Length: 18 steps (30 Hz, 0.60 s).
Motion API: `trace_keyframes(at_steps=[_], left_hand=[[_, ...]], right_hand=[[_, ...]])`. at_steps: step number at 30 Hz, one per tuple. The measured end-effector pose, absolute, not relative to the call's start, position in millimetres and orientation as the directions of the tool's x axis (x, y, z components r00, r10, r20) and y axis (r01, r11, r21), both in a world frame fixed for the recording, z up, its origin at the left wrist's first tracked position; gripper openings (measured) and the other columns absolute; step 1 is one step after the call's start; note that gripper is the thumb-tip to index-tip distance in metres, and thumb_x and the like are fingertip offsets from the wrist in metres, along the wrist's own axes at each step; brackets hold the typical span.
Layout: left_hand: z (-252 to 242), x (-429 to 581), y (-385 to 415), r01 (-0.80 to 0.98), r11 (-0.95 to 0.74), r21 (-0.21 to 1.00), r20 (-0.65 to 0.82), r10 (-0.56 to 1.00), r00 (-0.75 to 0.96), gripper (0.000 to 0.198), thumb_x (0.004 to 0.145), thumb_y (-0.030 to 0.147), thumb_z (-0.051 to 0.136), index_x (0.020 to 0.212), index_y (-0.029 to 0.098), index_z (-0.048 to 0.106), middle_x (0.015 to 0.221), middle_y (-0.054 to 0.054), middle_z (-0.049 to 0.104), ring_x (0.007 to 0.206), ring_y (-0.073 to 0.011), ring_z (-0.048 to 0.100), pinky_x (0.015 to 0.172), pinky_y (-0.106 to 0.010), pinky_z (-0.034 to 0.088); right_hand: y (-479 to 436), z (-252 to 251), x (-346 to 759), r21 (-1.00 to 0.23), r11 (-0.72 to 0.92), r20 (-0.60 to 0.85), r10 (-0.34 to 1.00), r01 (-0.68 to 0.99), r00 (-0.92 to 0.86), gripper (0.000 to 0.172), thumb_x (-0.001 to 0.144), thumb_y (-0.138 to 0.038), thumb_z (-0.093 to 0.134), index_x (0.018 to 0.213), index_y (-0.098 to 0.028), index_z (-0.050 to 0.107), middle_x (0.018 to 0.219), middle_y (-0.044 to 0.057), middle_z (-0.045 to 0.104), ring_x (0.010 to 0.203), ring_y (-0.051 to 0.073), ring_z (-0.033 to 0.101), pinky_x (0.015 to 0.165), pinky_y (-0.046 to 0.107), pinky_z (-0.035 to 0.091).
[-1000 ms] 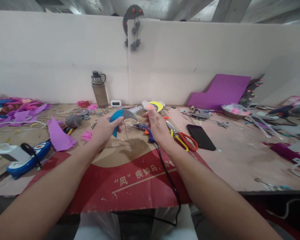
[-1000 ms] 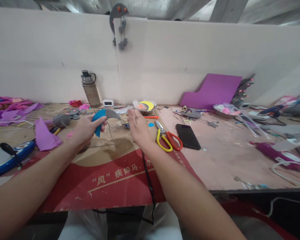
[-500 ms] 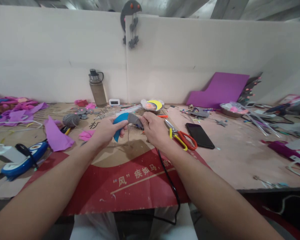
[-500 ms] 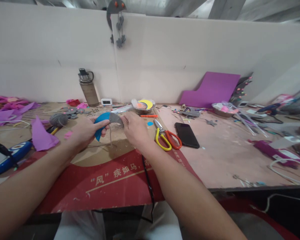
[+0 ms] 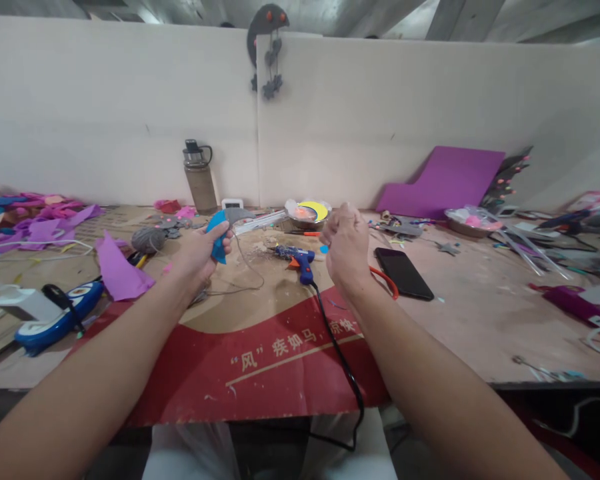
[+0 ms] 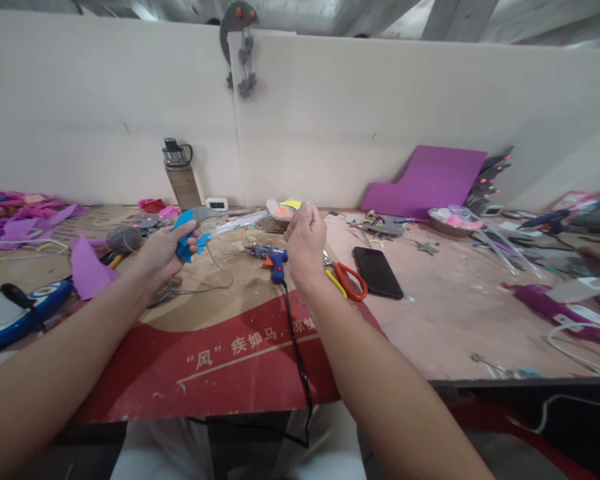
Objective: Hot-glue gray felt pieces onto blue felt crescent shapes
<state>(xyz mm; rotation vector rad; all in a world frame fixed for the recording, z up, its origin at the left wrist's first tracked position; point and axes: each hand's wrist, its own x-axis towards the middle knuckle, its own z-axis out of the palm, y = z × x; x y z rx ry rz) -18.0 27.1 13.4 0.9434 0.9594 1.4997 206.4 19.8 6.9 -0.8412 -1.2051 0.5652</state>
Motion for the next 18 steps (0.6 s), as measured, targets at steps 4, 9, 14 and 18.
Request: trace_keyframes(at_steps=[4, 9, 14, 18], left_hand=[[9, -18, 29, -0.314, -0.148, 0.938, 0.126, 0.988, -0.090, 0.010, 0.077, 0.015, 0.064, 0.072, 0.013, 0.056, 0.059, 0.002, 0.056, 0.043, -0.0039, 0.048, 0.039, -0.014, 0.040], [8, -17, 29, -0.291, -0.168, 0.942, 0.161, 0.986, -0.045, 0.012, 0.074, 0.019, 0.067, 0.073, 0.013, 0.057, 0.060, 0.002, 0.056, 0.043, -0.0041, 0.047, 0.040, -0.015, 0.040], [8, -18, 29, -0.261, -0.190, 0.946, 0.180, 0.982, -0.063, 0.015, 0.072, 0.022, 0.069, 0.072, 0.014, 0.057, 0.060, 0.002, 0.057, 0.044, -0.0044, 0.047, 0.041, -0.016, 0.040], [3, -19, 30, -0.162, -0.233, 0.959, 0.230, 0.972, -0.038, 0.017, 0.071, 0.027, 0.070, 0.070, 0.013, 0.059, 0.061, 0.000, 0.060, 0.044, -0.0058, 0.049, 0.042, -0.018, 0.040]], right_hand=[[8, 6, 193, -0.870, 0.489, 0.486, 0.872, 0.056, -0.060, 0.054, 0.088, -0.065, 0.035, 0.054, -0.023, 0.028, 0.052, -0.004, 0.033, 0.048, 0.010, 0.034, 0.050, 0.027, 0.034], [13, -3, 194, -0.902, 0.398, 0.389, 0.917, 0.169, -0.084, 0.021, 0.079, -0.039, 0.059, 0.072, -0.020, 0.056, 0.067, -0.003, 0.052, 0.058, 0.010, 0.045, 0.056, 0.025, 0.038], [17, 3, 204, -0.881, 0.435, 0.454, 0.888, 0.184, 0.075, 0.024, 0.084, -0.037, 0.051, 0.072, -0.018, 0.060, 0.055, -0.005, 0.046, 0.050, 0.009, 0.040, 0.051, 0.024, 0.032], [13, 3, 203, -0.866, 0.443, 0.481, 0.865, 0.232, 0.143, 0.043, 0.089, -0.049, 0.044, 0.060, -0.018, 0.054, 0.052, -0.003, 0.045, 0.051, 0.011, 0.043, 0.053, 0.026, 0.034]])
